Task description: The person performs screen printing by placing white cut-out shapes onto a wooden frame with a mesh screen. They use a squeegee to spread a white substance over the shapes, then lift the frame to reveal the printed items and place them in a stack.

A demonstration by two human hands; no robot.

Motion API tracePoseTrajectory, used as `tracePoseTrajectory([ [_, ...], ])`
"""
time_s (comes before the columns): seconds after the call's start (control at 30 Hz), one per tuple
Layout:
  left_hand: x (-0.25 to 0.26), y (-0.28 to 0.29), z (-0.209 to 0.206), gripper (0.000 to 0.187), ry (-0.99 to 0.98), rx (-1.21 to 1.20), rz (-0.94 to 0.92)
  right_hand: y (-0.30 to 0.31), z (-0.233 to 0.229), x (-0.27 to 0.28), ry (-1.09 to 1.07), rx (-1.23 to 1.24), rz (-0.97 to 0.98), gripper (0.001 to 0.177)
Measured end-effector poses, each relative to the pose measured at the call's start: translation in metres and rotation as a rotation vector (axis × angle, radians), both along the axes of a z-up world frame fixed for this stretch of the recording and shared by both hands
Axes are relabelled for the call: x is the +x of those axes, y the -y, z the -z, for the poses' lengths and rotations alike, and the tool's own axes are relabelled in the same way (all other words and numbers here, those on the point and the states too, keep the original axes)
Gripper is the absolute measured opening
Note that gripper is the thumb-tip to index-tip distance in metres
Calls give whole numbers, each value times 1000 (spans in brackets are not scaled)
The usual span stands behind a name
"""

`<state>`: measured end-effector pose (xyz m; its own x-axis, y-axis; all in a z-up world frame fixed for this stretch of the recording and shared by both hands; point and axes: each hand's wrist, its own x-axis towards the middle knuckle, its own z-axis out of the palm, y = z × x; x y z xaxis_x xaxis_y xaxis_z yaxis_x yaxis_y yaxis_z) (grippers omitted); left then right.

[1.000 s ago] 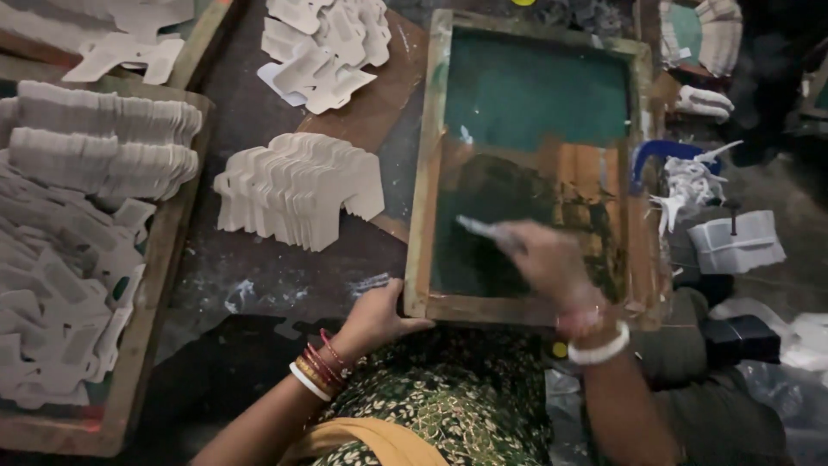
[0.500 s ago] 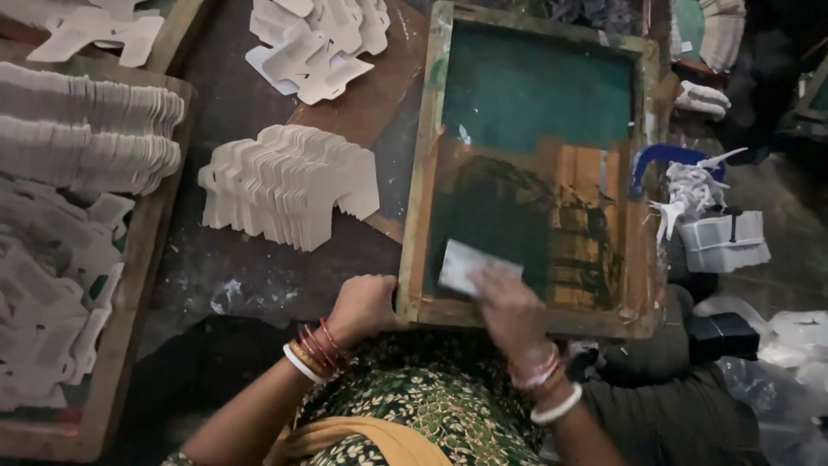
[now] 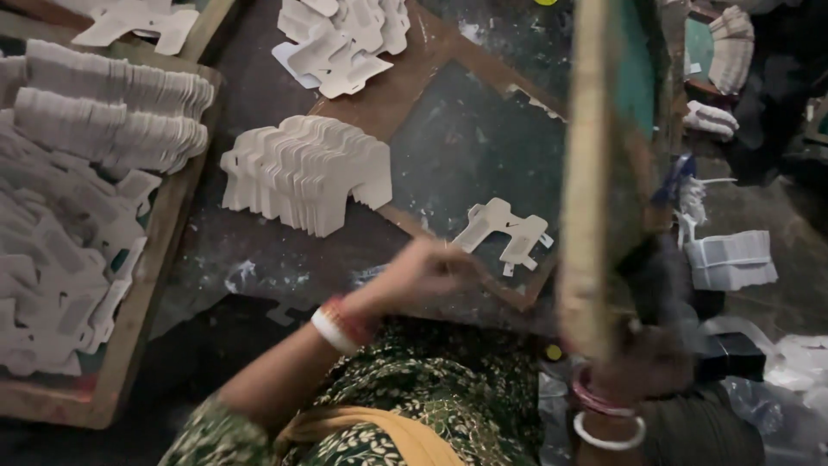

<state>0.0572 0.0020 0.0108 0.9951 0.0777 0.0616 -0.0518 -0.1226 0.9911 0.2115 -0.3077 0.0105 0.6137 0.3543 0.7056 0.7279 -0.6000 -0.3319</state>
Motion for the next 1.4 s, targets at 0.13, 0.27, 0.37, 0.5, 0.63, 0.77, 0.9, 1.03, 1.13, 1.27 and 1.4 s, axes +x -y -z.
tracePoseTrajectory([
  [0.13, 80, -9, 84, 21, -164, 760, -373, 71, 42, 41, 231, -165, 289, 56],
  [0.27, 131, -7, 132, 23, -36, 678, -491, 114, 89, 66, 269, 29, 305, 64],
  [0.37, 121, -44, 78, 30, -82, 273, -622, 107, 72, 68, 286, 82, 265, 58],
  [0.5, 68, -110, 36, 33, 113, 478, -944, 90, 45, 62, 304, 70, 196, 43],
  [0.63, 20, -101, 88, 20, 204, 1406, -846, 78, 56, 69, 335, 54, 221, 41],
  [0.77, 22, -22, 145, 29, -33, 1108, -336, 74, 62, 70, 396, 8, 277, 40],
  [0.9, 72, 22, 117, 32, 386, 875, -210, 91, 61, 62, 462, -70, 361, 39],
  [1.03, 131, 42, 92, 24, 255, 692, -67, 58, -10, 34, 430, -191, 474, 35],
  [1.13, 158, 48, 101, 30, 270, 667, -59, 32, -46, 22, 284, -343, 570, 28],
  [1.27, 144, 19, 113, 24, 37, 837, -161, 67, 3, 38, 250, 18, 357, 49],
  [1.4, 122, -13, 148, 23, 142, 950, -286, 87, 41, 49, 361, 113, 216, 50],
])
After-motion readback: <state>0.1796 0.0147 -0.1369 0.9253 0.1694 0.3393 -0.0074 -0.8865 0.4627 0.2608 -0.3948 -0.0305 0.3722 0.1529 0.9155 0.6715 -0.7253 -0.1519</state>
